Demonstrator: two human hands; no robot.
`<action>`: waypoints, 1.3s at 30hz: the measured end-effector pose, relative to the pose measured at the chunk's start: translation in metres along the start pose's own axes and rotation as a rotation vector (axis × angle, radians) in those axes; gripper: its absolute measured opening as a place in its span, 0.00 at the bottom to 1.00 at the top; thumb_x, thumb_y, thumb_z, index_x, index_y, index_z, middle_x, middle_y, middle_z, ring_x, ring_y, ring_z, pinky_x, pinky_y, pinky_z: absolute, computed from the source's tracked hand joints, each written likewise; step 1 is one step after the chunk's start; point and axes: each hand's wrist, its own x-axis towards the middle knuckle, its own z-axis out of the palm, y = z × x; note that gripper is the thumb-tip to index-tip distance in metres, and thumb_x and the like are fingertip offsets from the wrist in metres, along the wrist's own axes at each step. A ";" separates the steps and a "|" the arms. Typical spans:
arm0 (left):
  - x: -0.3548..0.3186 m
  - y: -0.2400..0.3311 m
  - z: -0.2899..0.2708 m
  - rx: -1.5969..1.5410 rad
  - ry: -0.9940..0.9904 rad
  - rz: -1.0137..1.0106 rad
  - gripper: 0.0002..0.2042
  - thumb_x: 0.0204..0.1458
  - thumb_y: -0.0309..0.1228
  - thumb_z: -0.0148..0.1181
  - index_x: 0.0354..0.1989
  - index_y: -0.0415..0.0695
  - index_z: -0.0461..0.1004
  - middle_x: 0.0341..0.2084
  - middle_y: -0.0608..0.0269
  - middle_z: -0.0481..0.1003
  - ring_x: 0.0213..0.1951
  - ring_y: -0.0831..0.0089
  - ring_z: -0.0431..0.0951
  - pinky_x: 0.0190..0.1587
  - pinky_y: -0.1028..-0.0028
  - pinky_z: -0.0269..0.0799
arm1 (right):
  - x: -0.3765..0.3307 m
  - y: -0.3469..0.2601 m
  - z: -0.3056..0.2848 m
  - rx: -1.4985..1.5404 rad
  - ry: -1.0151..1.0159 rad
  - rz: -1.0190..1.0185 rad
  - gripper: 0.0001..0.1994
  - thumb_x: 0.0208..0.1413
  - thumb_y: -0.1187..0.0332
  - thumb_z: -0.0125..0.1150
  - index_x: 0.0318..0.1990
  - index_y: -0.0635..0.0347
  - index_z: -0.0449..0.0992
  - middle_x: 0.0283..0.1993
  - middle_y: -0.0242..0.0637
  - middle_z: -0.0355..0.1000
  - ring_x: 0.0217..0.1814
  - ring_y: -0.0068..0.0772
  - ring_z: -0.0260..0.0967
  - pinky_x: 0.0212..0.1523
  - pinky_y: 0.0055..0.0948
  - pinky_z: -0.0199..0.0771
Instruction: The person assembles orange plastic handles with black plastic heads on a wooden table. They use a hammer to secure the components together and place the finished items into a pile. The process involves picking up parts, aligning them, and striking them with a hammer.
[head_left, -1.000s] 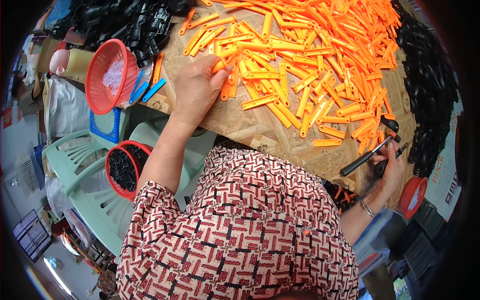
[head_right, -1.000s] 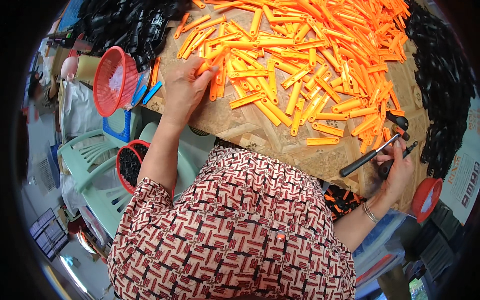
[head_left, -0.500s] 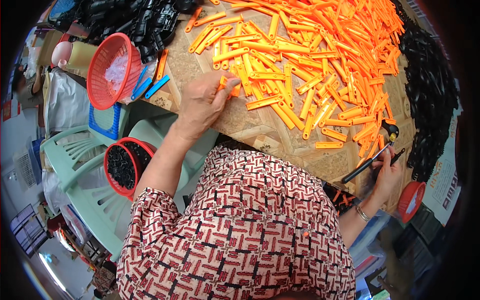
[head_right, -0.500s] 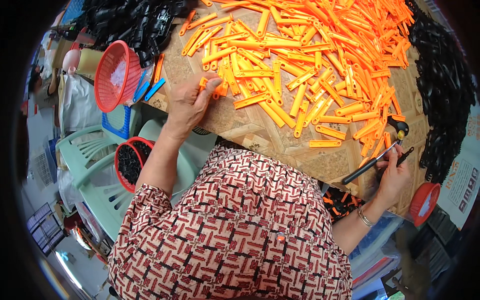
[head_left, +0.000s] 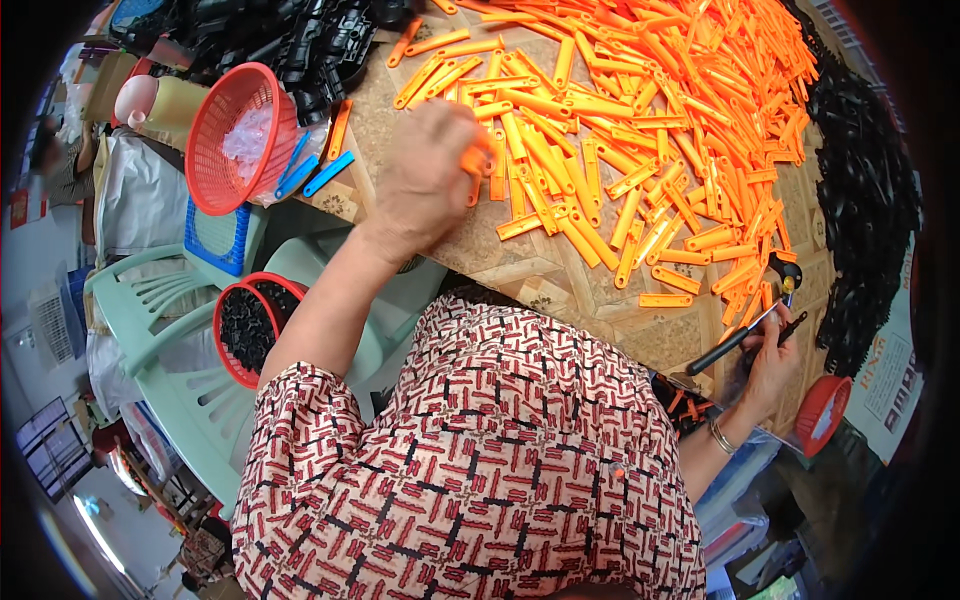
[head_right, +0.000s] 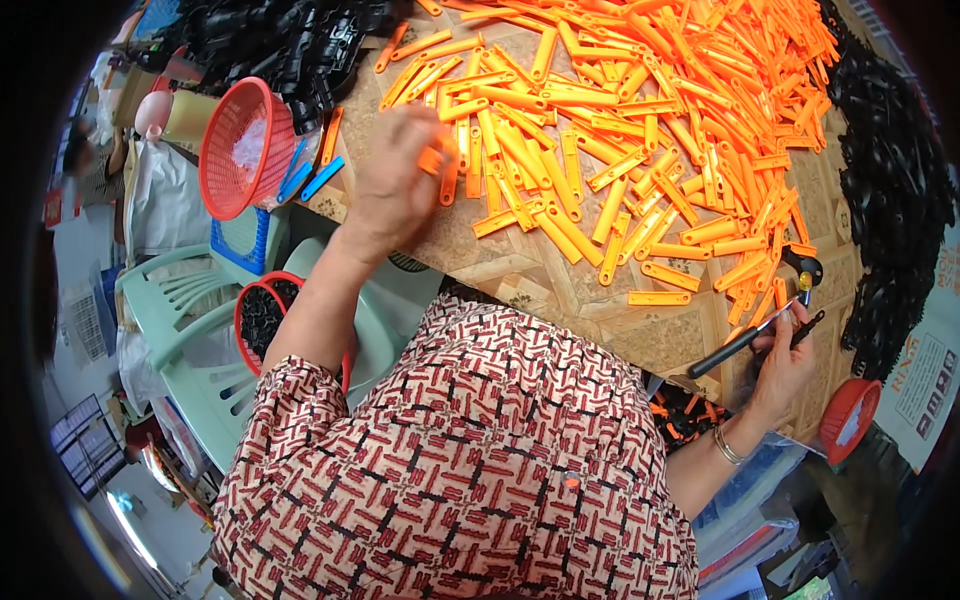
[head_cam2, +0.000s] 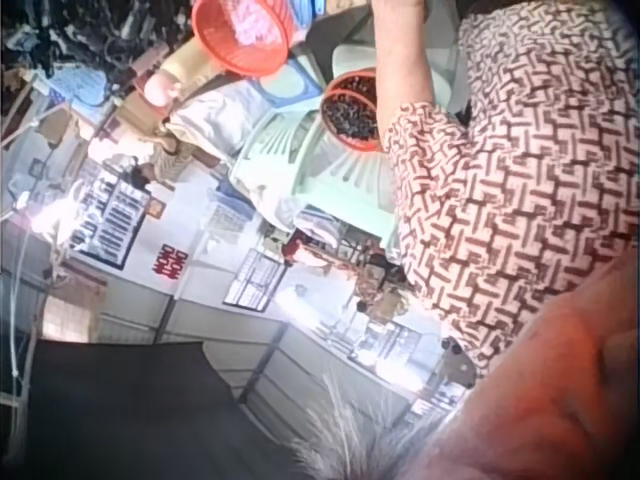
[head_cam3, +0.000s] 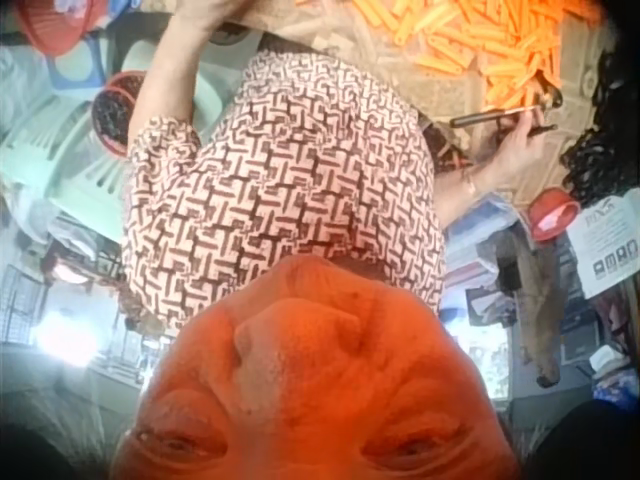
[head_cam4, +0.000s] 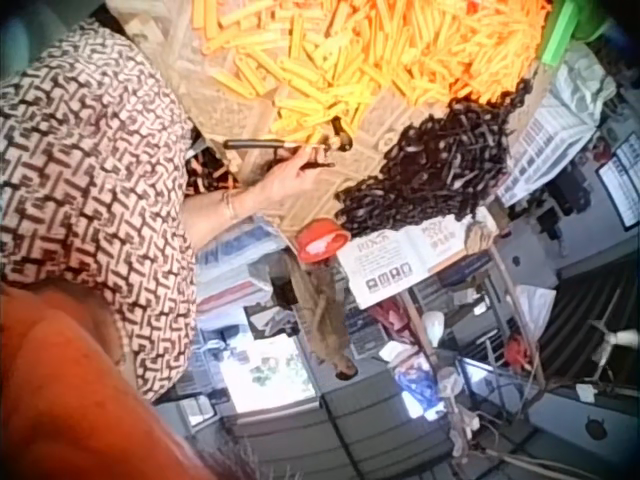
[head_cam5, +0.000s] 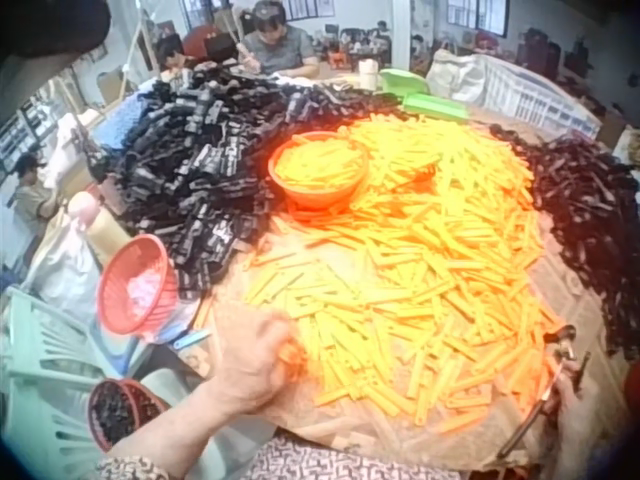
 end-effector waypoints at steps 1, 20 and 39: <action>0.003 -0.007 -0.001 0.037 0.115 -0.039 0.08 0.56 0.28 0.64 0.44 0.46 0.77 0.37 0.55 0.77 0.39 0.54 0.80 0.39 0.62 0.75 | -0.002 -0.005 0.001 -0.018 0.007 0.011 0.15 0.70 0.65 0.60 0.58 0.63 0.78 0.33 0.26 0.75 0.24 0.13 0.67 0.25 0.15 0.60; 0.053 -0.079 0.022 0.080 -0.092 -0.313 0.15 0.65 0.41 0.59 0.54 0.49 0.76 0.34 0.49 0.81 0.37 0.56 0.83 0.42 0.63 0.77 | 0.004 0.020 -0.007 0.048 -0.007 -0.034 0.14 0.71 0.70 0.56 0.59 0.63 0.77 0.36 0.34 0.79 0.26 0.14 0.69 0.28 0.17 0.68; 0.060 -0.066 0.017 -0.539 0.094 -0.611 0.09 0.63 0.32 0.64 0.46 0.41 0.78 0.36 0.65 0.80 0.41 0.76 0.79 0.47 0.74 0.75 | -0.002 0.018 -0.003 0.096 0.029 -0.019 0.14 0.71 0.70 0.57 0.58 0.65 0.77 0.37 0.36 0.79 0.29 0.16 0.70 0.32 0.18 0.69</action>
